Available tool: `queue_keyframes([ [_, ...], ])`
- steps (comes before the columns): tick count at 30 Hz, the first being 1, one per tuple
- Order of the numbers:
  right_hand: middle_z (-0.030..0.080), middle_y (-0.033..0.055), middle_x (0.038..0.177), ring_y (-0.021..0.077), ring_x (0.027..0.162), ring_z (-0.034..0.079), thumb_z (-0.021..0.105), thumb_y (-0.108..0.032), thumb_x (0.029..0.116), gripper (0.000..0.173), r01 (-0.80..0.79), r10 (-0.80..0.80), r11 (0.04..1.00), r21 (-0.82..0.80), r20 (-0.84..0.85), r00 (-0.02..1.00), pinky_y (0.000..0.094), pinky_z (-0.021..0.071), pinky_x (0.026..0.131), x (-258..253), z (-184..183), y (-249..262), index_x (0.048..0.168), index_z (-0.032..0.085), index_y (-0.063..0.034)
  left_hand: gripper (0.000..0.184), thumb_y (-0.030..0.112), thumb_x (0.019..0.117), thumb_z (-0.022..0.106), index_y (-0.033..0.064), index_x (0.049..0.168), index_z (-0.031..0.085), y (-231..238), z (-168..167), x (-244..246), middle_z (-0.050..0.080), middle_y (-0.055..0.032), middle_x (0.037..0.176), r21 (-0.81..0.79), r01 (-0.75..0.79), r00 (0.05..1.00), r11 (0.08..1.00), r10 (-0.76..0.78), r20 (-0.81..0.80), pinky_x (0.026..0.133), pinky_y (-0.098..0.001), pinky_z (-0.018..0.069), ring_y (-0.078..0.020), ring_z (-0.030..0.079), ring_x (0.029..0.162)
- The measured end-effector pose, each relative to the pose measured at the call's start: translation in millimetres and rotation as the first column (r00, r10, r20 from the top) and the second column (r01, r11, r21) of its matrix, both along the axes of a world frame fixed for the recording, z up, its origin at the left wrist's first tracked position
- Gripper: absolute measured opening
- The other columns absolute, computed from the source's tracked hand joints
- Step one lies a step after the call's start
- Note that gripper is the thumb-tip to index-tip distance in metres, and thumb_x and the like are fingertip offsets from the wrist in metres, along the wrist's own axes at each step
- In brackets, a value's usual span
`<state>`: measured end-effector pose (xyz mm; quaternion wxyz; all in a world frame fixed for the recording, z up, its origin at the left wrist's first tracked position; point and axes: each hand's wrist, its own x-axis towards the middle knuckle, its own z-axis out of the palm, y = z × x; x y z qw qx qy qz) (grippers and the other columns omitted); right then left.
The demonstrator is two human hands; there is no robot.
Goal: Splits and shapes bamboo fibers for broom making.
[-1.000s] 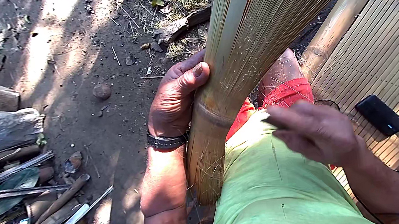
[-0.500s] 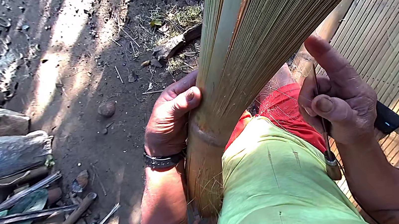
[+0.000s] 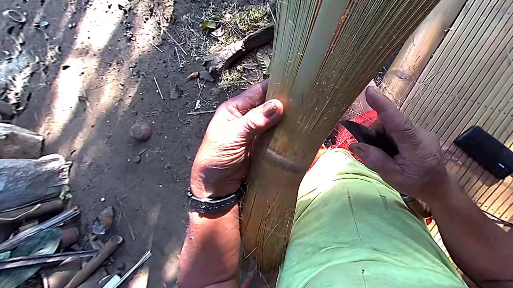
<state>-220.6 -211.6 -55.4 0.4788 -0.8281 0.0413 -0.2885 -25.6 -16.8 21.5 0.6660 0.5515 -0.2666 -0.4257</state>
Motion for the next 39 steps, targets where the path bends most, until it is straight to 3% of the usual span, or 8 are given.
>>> queue_keyframes([
  [4,0.062,0.0011,0.093,0.0050,0.065,0.056,0.066,-0.022,0.0994,0.072,0.002,-0.001,1.000,-0.031,0.023,1.000,0.0232,0.0525,0.052,1,1,1,0.163,0.031,-0.0193,0.028,0.014,0.1052,0.052,0.0044,0.130,0.062,-9,-2,7,0.072,-0.0044,0.100,-0.046,0.012,0.999,0.999,-0.014,-0.050,0.073,-0.0209,0.0606,-0.0066,0.070,0.082],
  [8,0.061,0.0014,0.095,0.0048,0.068,0.056,0.066,-0.022,0.1001,0.072,-0.007,0.009,0.998,-0.056,0.043,0.999,0.0226,0.0530,0.055,3,2,-1,0.163,0.031,-0.0191,0.031,0.012,0.1018,0.060,-0.0008,0.130,0.063,-20,-8,22,0.074,-0.0105,0.109,-0.115,0.056,0.992,0.992,-0.069,-0.108,0.086,-0.0303,0.0622,-0.0145,0.073,0.095],
  [19,0.062,0.0021,0.096,0.0056,0.069,0.057,0.066,-0.022,0.1003,0.073,0.011,-0.006,0.995,-0.101,0.049,0.999,0.0238,0.0536,0.056,12,9,-2,0.163,0.029,-0.0169,0.029,0.011,0.1023,0.058,-0.0008,0.128,0.064,-21,-14,26,0.073,-0.0106,0.106,-0.135,0.070,0.988,0.988,-0.087,-0.128,0.083,-0.0298,0.0624,-0.0143,0.073,0.092],
  [25,0.054,0.0034,0.088,0.0095,0.068,0.053,0.066,-0.020,0.1004,0.051,0.027,-0.011,0.978,-0.209,0.075,0.997,0.0237,0.0450,0.053,17,13,-2,0.150,0.055,-0.0222,0.029,0.012,0.1019,0.058,-0.0002,0.127,0.065,-22,-16,29,0.074,-0.0095,0.105,-0.128,0.078,0.987,0.989,-0.095,-0.131,0.082,-0.0285,0.0625,-0.0130,0.073,0.090],
  [29,0.062,0.0020,0.084,0.0102,0.061,0.055,0.068,-0.020,0.0983,0.045,-0.188,0.192,0.946,-0.266,-0.010,0.981,0.0265,0.0436,0.047,10,11,9,0.142,0.063,-0.0289,0.030,0.012,0.1024,0.057,-0.0011,0.128,0.064,-22,-18,31,0.073,-0.0105,0.106,-0.111,0.071,0.987,0.991,-0.085,-0.135,0.083,-0.0300,0.0627,-0.0140,0.073,0.091],
  [31,0.061,0.0009,0.082,0.0093,0.060,0.055,0.066,-0.019,0.0994,0.044,-0.215,0.217,0.949,-0.232,-0.017,0.976,0.0257,0.0435,0.047,8,8,11,0.142,0.063,-0.0300,0.030,0.012,0.1024,0.057,-0.0011,0.129,0.064,-21,-18,32,0.073,-0.0101,0.106,-0.112,0.071,0.988,0.991,-0.085,-0.131,0.083,-0.0295,0.0626,-0.0136,0.073,0.092],
  [35,0.061,0.0048,0.090,0.0114,0.067,0.058,0.065,-0.023,0.1009,0.053,-0.008,0.009,0.973,-0.229,0.001,1.000,0.0287,0.0508,0.054,11,11,-2,0.152,0.052,-0.0211,0.032,0.012,0.1023,0.058,-0.0018,0.131,0.062,-19,-16,31,0.073,-0.0108,0.107,-0.110,0.051,0.987,0.993,-0.067,-0.148,0.083,-0.0299,0.0628,-0.0143,0.073,0.092],
  [39,0.062,0.0071,0.097,0.0113,0.071,0.058,0.065,-0.022,0.1006,0.060,0.034,-0.038,0.964,-0.264,-0.009,0.999,0.0277,0.0519,0.057,16,15,-4,0.157,0.045,-0.0174,0.032,0.013,0.1025,0.058,-0.0012,0.131,0.062,-21,-14,30,0.073,-0.0106,0.107,-0.058,0.042,0.992,0.997,-0.048,-0.119,0.083,-0.0303,0.0628,-0.0141,0.072,0.092],
])
